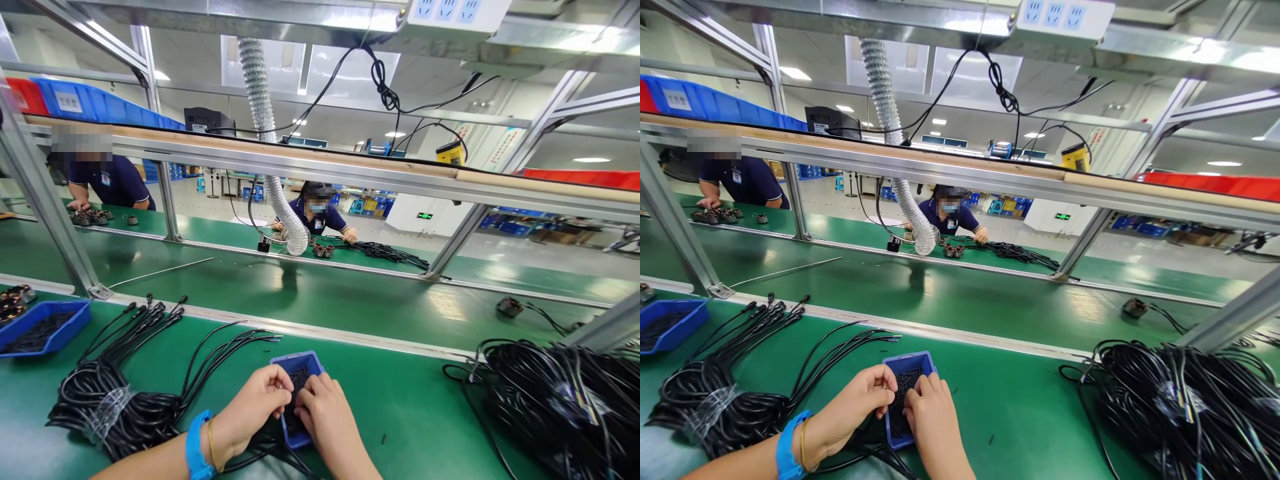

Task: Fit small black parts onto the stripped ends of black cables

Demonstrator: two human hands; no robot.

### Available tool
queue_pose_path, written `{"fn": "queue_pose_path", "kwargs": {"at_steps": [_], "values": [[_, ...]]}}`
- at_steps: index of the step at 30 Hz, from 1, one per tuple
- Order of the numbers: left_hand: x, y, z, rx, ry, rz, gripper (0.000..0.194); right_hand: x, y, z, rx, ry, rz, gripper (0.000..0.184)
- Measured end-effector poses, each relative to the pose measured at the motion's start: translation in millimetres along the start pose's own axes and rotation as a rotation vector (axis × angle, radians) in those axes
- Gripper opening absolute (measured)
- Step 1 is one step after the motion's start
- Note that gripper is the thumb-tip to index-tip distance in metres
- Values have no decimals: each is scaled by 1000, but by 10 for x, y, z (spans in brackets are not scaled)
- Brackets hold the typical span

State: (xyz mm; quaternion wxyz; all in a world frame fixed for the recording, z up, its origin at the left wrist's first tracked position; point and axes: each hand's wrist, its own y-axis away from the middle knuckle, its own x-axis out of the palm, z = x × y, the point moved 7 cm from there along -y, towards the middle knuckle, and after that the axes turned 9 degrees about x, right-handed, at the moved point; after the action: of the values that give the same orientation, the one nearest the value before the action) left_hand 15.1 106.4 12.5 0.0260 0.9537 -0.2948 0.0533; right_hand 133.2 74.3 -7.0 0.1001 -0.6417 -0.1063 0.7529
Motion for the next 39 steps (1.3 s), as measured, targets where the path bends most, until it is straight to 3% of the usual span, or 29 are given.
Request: {"fn": "queue_pose_path", "kwargs": {"at_steps": [3, 5, 7, 9, 11, 12, 14, 16, 17, 20, 22, 25, 26, 28, 32, 39], "values": [[-10, 1, -1, 8, 22, -5, 17, -76, 120, 3, -66, -18, -66, 15], [-23, -9, 25, 14, 44, -8, 16, -208, 217, 55, -223, -61, -157, 18], [-46, -35, 65, 30, 64, -19, 16, -474, 257, 56, -421, -96, -343, 24], [-70, -76, 122, 41, 84, -29, 16, -867, 113, -94, -516, -81, -607, 27], [-87, -125, 187, 39, 94, -27, 17, -1335, -272, -367, -445, -30, -867, 21], [-91, -149, 216, 36, 91, -20, 17, -1577, -526, -537, -331, -14, -974, 12], [-86, -193, 267, 21, 62, 17, 17, -1957, -989, -765, -208, -21, -1068, 14], [-78, -228, 294, 17, 27, 54, 16, -2151, -1197, -851, -129, -50, -1137, 20], [-75, -241, 299, 20, 15, 65, 16, -2151, -1181, -830, -117, -67, -1154, 19], [-63, -252, 323, 14, 23, 72, 16, -1777, -794, -591, -166, -127, -1071, 10], [-40, -231, 349, -7, 71, 68, 20, -1304, -495, -384, -241, -226, -814, 14], [-14, -171, 346, 1, 151, 24, 21, -463, -181, -81, -301, -103, -294, 17], [-12, -147, 336, 6, 165, 0, 19, -230, -109, -35, -291, -37, -170, 15], [-8, -97, 308, 3, 167, -37, 17, 86, -25, -10, -249, 63, -50, 18], [22, -34, 211, 17, 145, -7, 19, 325, -1, -17, -201, 113, -53, 17], [-5, -55, 173, 34, 83, 8, 36, 339, -30, -38, -114, 105, -123, 18]]}}
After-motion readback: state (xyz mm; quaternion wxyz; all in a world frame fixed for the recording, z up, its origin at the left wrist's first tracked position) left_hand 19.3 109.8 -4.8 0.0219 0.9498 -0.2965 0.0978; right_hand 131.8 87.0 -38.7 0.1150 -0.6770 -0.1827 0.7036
